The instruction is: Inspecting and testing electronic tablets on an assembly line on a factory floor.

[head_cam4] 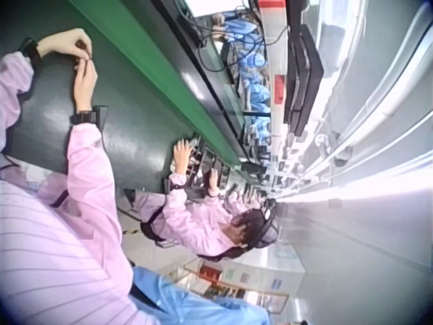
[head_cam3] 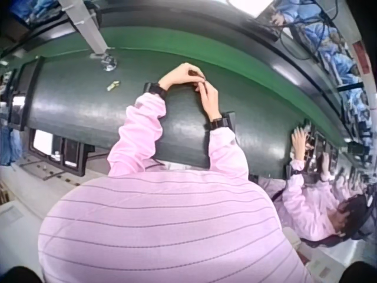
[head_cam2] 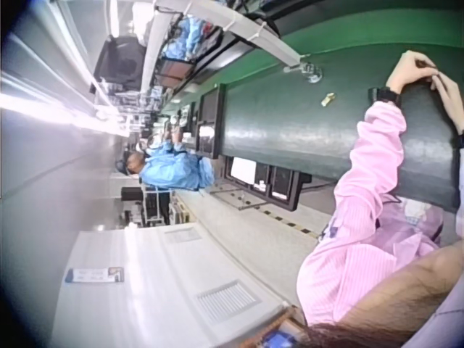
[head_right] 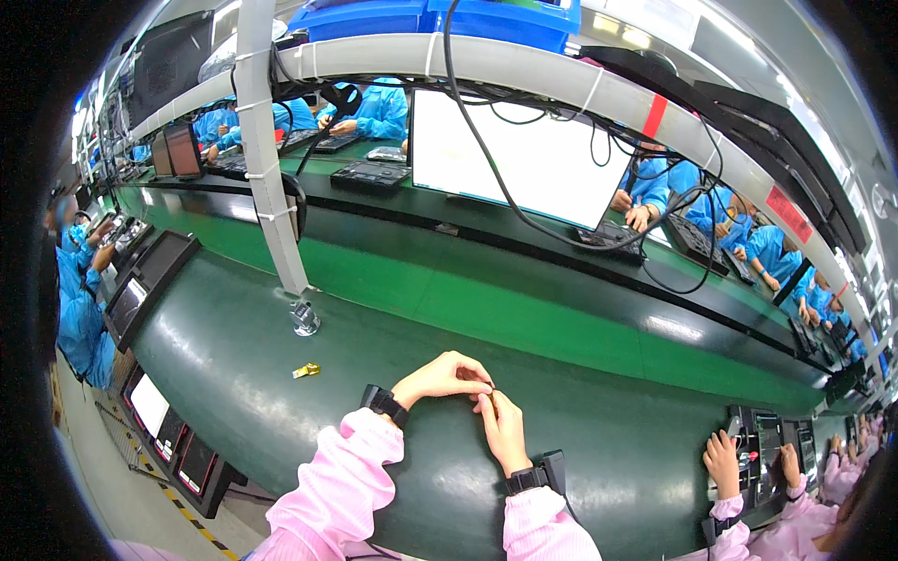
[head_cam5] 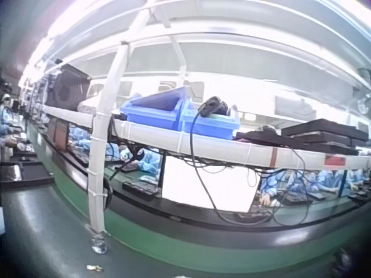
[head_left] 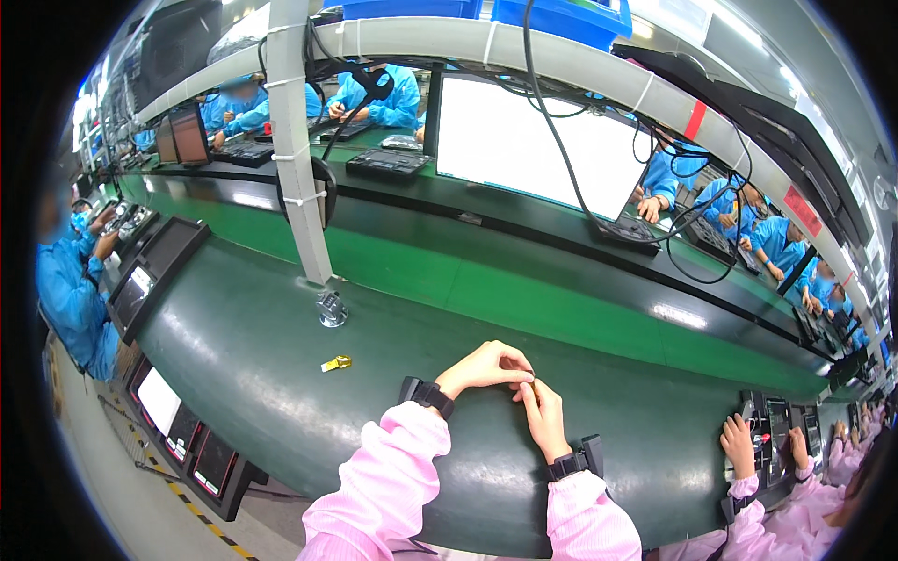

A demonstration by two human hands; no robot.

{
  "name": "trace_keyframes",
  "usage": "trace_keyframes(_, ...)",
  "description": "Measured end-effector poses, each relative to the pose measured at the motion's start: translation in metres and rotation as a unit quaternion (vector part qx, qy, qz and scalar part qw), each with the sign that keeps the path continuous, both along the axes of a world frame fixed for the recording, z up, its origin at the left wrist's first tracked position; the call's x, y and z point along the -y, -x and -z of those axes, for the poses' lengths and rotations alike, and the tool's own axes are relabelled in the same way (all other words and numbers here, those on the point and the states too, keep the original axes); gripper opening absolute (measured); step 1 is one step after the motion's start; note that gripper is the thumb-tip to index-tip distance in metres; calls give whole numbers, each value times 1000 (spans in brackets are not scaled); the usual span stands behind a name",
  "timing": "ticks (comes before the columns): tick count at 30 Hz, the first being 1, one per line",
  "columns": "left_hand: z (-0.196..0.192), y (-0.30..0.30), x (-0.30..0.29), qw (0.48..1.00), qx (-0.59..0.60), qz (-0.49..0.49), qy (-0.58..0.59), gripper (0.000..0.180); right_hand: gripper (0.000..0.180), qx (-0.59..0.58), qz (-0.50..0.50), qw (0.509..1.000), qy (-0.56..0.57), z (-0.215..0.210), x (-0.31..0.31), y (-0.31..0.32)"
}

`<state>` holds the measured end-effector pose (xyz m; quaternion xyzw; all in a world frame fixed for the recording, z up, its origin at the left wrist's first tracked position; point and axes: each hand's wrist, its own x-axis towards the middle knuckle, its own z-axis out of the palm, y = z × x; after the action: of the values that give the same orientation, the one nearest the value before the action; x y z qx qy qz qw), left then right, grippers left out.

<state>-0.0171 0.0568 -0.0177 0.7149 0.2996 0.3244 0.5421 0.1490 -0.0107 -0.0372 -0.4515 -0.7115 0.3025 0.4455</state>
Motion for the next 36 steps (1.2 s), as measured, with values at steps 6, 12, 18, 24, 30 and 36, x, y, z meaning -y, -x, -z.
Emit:
trace_keyframes(6,14,-8,-2,1000,2,-2,-3,22,24,-13,57,998,2,4,-1,-2)
trace_keyframes(12,28,-25,0,992,115,-43,42,20,24,-18,51,998,21,6,1,0)
trace_keyframes(18,31,-24,-3,996,77,-41,23,21,32,-20,78,996,39,7,-1,-5)
trace_keyframes(24,28,-24,-7,994,72,-75,15,26,35,-93,165,982,-23,8,-7,-7)
trace_keyframes(30,39,-24,-1,992,109,-69,-6,27,31,-107,198,974,-19,8,-1,-1)
trace_keyframes(36,33,-24,3,993,103,-60,0,25,35,-75,184,980,14,20,-3,-6)
